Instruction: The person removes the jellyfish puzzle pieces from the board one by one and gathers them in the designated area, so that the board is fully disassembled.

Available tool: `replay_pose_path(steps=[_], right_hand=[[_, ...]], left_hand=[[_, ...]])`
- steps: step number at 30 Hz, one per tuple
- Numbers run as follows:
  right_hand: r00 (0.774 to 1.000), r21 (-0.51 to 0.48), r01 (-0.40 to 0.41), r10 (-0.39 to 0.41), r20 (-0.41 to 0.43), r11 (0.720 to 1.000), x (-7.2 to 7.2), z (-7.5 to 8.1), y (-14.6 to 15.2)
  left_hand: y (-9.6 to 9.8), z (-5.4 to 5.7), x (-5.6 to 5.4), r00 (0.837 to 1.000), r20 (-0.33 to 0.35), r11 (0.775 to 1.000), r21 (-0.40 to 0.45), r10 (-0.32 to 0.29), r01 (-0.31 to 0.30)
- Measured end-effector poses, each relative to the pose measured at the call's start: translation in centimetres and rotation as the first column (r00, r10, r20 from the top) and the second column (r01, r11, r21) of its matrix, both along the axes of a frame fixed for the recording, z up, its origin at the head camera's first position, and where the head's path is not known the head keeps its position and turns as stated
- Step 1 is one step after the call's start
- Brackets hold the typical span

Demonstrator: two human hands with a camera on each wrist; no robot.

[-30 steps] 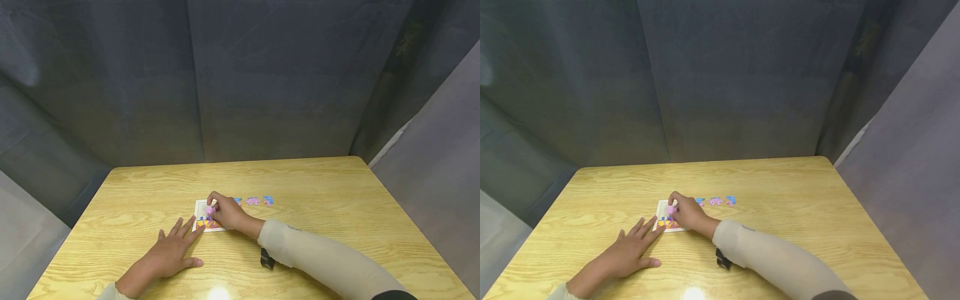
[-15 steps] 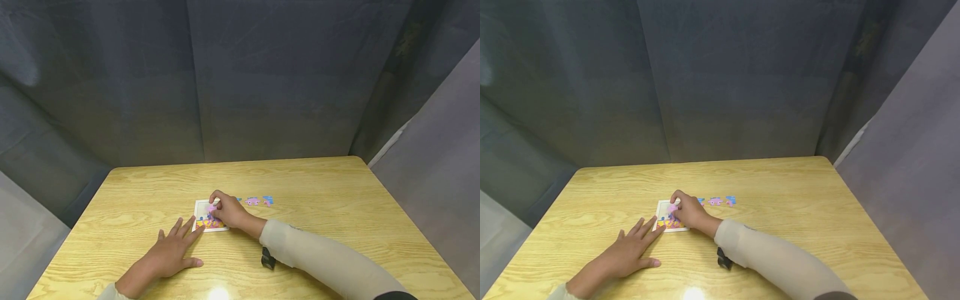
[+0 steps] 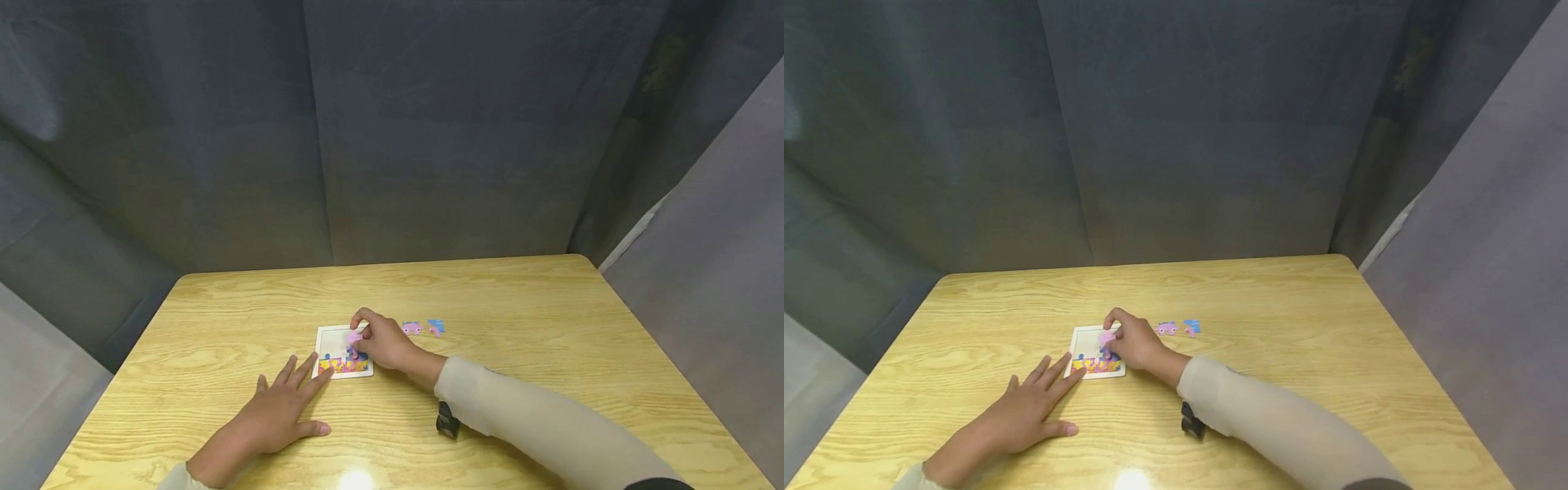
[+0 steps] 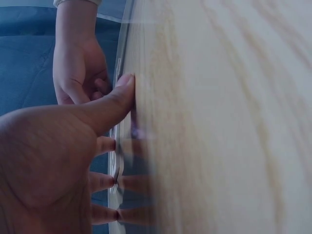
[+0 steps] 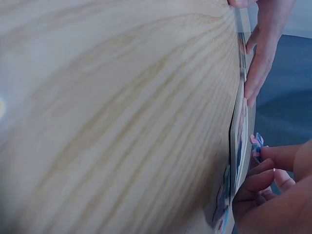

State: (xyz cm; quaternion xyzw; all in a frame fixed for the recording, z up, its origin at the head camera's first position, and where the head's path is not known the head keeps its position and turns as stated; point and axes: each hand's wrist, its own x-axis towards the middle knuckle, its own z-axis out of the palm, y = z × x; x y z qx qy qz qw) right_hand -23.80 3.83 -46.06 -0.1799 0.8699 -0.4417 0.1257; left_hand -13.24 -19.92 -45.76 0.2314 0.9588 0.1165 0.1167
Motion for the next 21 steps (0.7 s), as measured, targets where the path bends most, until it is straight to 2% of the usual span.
replay_pose_path(steps=[21], right_hand=[[0.999, -0.071, -0.002, 0.005, 0.046, 0.997, 0.3, -0.5, 4.3]], left_hand=[[0.1, 0.2, 0.2, 1.000, -0.004, 0.999, 0.031, -0.012, 0.012]])
